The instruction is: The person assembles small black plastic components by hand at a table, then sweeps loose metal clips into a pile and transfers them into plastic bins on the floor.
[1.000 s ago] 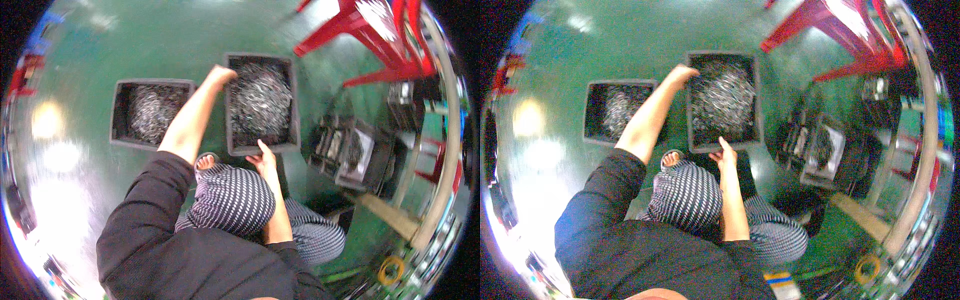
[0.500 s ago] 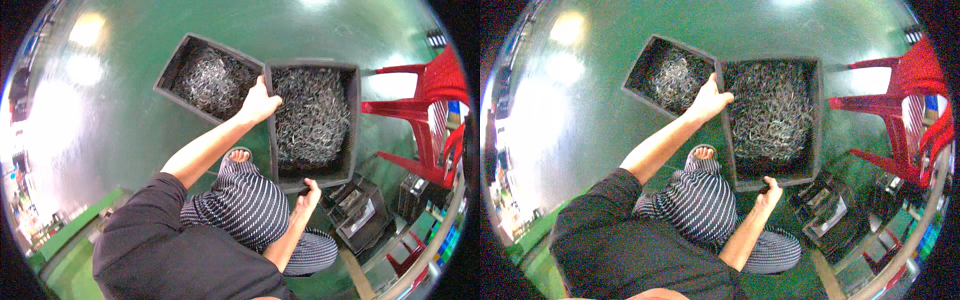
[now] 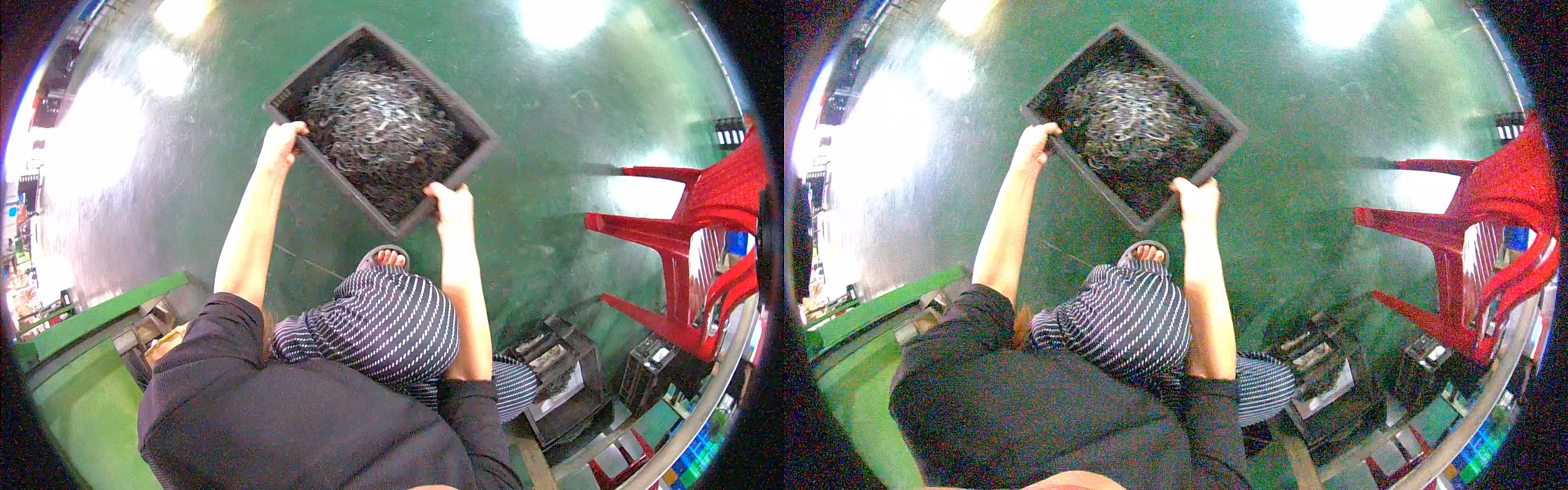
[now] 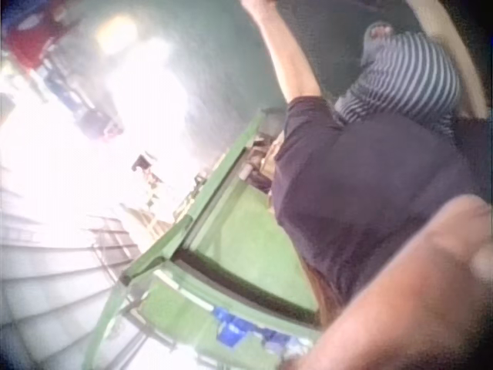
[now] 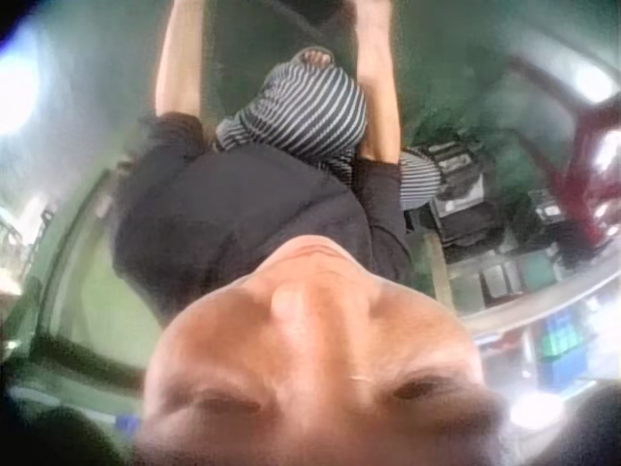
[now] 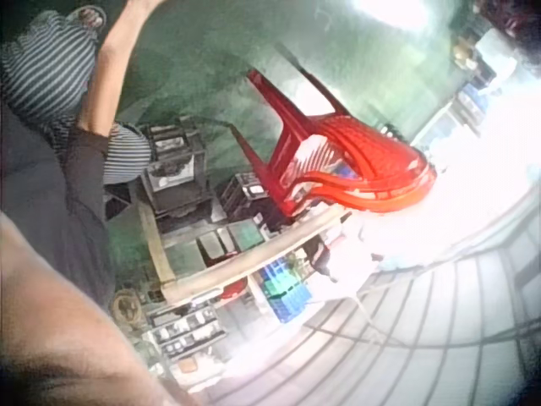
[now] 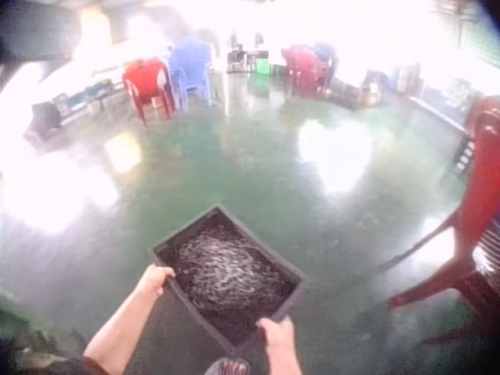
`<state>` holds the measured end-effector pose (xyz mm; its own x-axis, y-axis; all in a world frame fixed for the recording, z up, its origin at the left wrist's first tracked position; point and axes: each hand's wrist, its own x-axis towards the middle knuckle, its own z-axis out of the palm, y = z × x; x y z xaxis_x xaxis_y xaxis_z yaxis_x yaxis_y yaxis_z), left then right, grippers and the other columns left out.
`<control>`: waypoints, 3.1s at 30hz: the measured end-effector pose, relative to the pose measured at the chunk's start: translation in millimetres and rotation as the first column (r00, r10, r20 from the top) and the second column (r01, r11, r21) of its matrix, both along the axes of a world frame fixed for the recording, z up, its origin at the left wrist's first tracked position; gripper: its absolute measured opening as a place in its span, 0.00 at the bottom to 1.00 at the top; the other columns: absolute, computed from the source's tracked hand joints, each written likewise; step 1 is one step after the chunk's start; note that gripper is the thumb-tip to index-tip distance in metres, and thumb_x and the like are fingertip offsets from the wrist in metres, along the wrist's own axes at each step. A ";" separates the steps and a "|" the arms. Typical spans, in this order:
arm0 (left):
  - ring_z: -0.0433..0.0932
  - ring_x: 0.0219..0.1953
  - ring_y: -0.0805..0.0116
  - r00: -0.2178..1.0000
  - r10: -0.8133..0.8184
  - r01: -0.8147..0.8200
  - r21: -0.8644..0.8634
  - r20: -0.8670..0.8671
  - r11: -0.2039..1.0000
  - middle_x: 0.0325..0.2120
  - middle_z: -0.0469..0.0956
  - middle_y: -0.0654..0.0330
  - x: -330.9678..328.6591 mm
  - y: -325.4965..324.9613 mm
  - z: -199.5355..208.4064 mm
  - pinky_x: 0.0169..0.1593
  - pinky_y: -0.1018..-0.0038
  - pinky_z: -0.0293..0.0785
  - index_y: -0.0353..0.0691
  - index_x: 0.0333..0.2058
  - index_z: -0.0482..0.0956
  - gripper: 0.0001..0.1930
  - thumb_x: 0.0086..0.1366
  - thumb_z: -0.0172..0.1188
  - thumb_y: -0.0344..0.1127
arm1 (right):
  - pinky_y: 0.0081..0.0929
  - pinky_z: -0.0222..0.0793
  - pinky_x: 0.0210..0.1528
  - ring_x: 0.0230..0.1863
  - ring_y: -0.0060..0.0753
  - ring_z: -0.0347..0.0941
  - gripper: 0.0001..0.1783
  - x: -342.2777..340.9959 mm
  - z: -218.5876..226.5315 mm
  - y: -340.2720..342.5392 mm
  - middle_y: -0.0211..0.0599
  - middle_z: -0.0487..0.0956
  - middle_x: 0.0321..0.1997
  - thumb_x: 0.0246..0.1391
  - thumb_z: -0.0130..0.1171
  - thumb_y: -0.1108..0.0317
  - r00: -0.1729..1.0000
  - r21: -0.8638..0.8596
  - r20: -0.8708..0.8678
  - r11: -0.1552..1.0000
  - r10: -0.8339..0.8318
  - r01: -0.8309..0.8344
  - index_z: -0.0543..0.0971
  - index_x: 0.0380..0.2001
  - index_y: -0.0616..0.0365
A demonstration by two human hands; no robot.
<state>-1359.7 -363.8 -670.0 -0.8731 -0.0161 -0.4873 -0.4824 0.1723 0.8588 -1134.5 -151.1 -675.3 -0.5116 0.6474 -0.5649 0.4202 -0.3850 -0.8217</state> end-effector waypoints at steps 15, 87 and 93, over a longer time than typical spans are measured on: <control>0.59 0.57 0.55 0.929 0.202 -0.288 0.266 0.310 0.920 0.56 0.59 0.55 -2.6 -44.9 -61.5 0.55 0.46 0.55 0.43 0.57 0.57 0.41 0.55 0.40 0.69 | 0.27 0.68 0.32 0.26 0.32 0.72 0.18 -31.2 -61.5 -12.7 0.37 0.76 0.24 0.32 0.63 0.67 0.998 0.225 -0.039 0.974 0.047 -0.037 0.75 0.29 0.67; 0.55 0.60 0.49 -0.584 0.133 0.812 -0.574 -0.801 0.107 0.54 0.62 0.51 488.1 284.6 186.9 0.60 0.59 0.50 0.35 0.53 0.61 0.25 0.54 0.51 0.23 | 0.21 0.68 0.39 0.38 0.21 0.73 0.16 604.0 157.4 -210.3 0.30 0.78 0.37 0.52 0.54 0.60 0.265 0.329 -0.090 0.223 -0.960 0.918 0.74 0.42 0.54; 0.52 0.61 0.49 -0.469 0.420 0.843 -0.536 -0.777 -0.050 0.54 0.62 0.49 661.9 265.1 243.6 0.61 0.57 0.46 0.35 0.52 0.62 0.22 0.58 0.49 0.26 | 0.25 0.71 0.38 0.36 0.28 0.75 0.15 782.6 91.0 -154.2 0.36 0.78 0.37 0.52 0.53 0.64 0.094 0.288 -0.249 0.019 -0.964 0.957 0.74 0.42 0.59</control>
<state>-697.8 -98.7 -426.4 0.5244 0.0752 0.8481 0.1447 -0.9895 -0.0017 -351.9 -305.2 -584.3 0.7256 0.6557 -0.2085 -0.1050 -0.1940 -0.9754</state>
